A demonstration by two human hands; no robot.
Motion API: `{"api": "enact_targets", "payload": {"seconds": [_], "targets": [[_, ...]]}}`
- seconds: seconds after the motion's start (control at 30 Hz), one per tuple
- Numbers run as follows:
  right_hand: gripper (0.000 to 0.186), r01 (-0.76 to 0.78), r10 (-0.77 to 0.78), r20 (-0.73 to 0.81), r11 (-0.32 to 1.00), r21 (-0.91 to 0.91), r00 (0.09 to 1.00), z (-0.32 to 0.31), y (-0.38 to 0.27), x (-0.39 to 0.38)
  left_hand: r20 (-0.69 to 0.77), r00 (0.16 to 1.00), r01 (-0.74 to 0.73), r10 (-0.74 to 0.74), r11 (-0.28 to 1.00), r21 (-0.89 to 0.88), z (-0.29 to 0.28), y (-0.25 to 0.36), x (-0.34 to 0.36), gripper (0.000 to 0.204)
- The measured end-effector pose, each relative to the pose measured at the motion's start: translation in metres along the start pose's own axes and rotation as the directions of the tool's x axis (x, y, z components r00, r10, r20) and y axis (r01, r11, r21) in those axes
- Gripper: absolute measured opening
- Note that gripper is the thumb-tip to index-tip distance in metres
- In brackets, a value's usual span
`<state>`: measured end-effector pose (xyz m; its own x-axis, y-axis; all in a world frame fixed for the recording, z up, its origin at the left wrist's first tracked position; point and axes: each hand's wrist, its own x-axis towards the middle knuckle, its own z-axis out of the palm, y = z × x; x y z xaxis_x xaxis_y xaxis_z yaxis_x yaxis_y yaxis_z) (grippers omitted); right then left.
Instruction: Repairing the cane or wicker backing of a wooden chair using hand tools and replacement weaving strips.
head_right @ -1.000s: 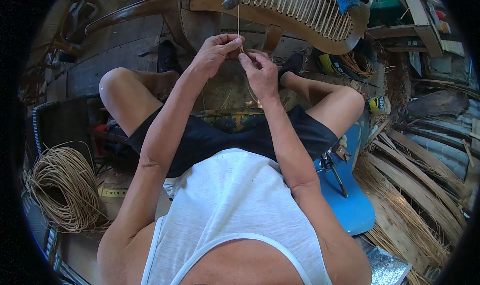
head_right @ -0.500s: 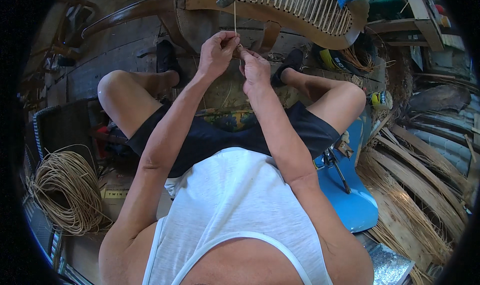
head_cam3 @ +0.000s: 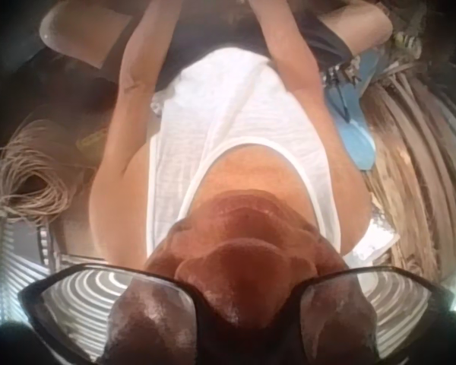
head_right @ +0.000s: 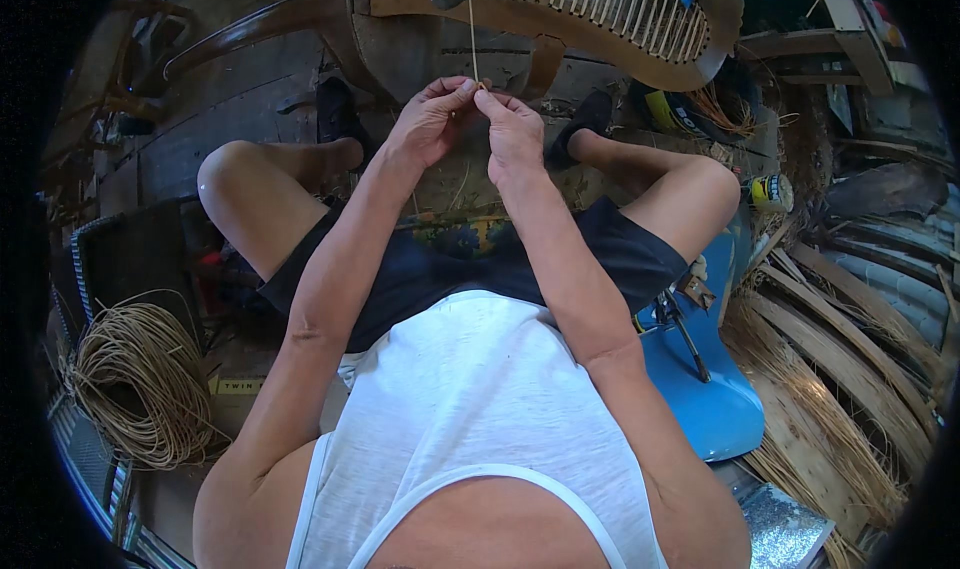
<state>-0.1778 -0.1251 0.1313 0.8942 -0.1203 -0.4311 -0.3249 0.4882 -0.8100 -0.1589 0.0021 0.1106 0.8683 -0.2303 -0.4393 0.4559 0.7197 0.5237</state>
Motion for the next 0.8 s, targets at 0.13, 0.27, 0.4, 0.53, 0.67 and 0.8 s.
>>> {"api": "enact_targets", "payload": {"seconds": [0.13, 0.27, 0.4, 0.53, 0.67, 0.8], "targets": [[0.016, 0.290, -0.321, -0.009, 0.868, -0.404, 0.947, 0.007, 0.004, 0.001, -0.036, 0.998, 0.052, -0.054, 0.997, -0.064, -0.001, 0.004, 0.001, 0.013], [0.024, 0.548, -0.703, 0.399, -0.016, -0.836, 0.589, 0.005, -0.004, -0.003, 0.000, 0.955, -0.250, 0.295, 0.811, 0.529, 0.003, 0.009, 0.002, 0.012], [0.017, 0.459, -0.472, 0.164, 0.623, -0.633, 0.866, 0.008, -0.007, 0.000, 0.160, 0.947, -0.321, 0.279, 0.845, 0.428, 0.000, 0.023, 0.005, 0.009], [0.011, 0.128, -0.102, 0.118, 0.963, -0.237, 0.988, -0.002, -0.009, 0.008, 0.207, 0.945, -0.325, 0.252, 0.796, 0.511, -0.004, 0.031, 0.007, 0.007], [0.012, 0.138, -0.088, 0.192, 0.956, -0.259, 0.977, -0.004, -0.013, 0.010, 0.340, 0.911, -0.379, 0.232, 0.795, 0.473, -0.003, 0.042, 0.009, 0.006], [0.010, 0.578, -0.512, 0.325, 0.479, -0.660, 0.795, 0.002, -0.014, 0.004, 0.080, 0.996, -0.048, 0.038, 0.990, 0.133, -0.002, 0.041, 0.007, 0.009]]}}
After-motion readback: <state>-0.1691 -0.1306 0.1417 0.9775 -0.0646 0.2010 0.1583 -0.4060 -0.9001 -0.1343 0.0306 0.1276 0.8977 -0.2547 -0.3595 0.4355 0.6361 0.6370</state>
